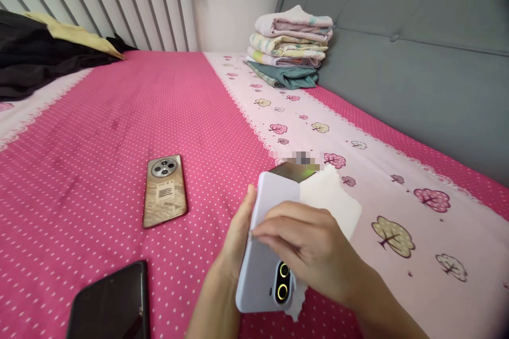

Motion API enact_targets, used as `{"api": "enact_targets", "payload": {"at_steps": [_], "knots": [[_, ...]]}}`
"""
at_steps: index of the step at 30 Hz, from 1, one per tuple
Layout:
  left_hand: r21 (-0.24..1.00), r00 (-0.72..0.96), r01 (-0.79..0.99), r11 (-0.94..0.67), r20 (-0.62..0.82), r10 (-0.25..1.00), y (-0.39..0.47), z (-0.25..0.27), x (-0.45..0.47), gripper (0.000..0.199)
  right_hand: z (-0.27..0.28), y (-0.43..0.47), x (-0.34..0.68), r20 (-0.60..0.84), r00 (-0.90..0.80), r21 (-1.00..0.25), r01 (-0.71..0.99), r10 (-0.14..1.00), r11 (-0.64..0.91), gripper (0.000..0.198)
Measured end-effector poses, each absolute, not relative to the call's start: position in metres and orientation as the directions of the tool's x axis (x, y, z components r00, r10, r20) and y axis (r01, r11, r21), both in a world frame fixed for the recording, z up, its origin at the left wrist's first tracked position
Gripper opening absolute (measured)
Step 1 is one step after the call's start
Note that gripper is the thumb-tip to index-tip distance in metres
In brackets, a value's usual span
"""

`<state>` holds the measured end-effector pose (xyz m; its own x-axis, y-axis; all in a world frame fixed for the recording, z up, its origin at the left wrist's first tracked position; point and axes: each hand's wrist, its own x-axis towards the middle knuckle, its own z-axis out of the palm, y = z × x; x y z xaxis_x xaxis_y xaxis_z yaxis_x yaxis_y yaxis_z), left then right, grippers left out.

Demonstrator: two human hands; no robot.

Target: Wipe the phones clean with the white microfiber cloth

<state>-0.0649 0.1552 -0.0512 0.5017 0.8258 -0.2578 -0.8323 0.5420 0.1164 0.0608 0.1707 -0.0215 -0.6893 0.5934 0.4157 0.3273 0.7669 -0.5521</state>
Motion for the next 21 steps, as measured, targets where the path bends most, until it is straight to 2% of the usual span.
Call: {"api": "enact_targets", "payload": {"at_steps": [3, 6, 9, 14, 21], "knots": [[0.086, 0.491, -0.842, 0.533, -0.29, 0.822, 0.154, -0.05, -0.063, 0.042, -0.021, 0.175, 0.058, 0.549, -0.543, -0.538, 0.352, 0.635, 0.766, 0.016], [0.182, 0.479, -0.813, 0.552, -0.33, 0.814, 0.153, -0.049, -0.061, 0.039, -0.02, 0.179, 0.057, 0.658, -0.367, -0.511, 0.424, 0.658, 0.748, 0.018], [0.272, 0.467, -0.778, 0.566, -0.352, 0.811, 0.151, -0.048, -0.06, 0.043, -0.021, 0.184, 0.058, 0.707, -0.244, -0.487, 0.513, 0.664, 0.707, 0.018], [0.291, 0.489, -0.754, 0.589, -0.35, 0.799, 0.148, -0.047, -0.059, 0.05, -0.025, 0.189, 0.062, 0.739, -0.166, -0.439, 0.618, 0.654, 0.652, 0.019], [0.294, 0.48, -0.78, 0.552, -0.283, 0.83, 0.148, -0.048, -0.062, 0.056, -0.025, 0.192, 0.064, 0.73, -0.13, -0.438, 0.664, 0.671, 0.606, 0.016]]}}
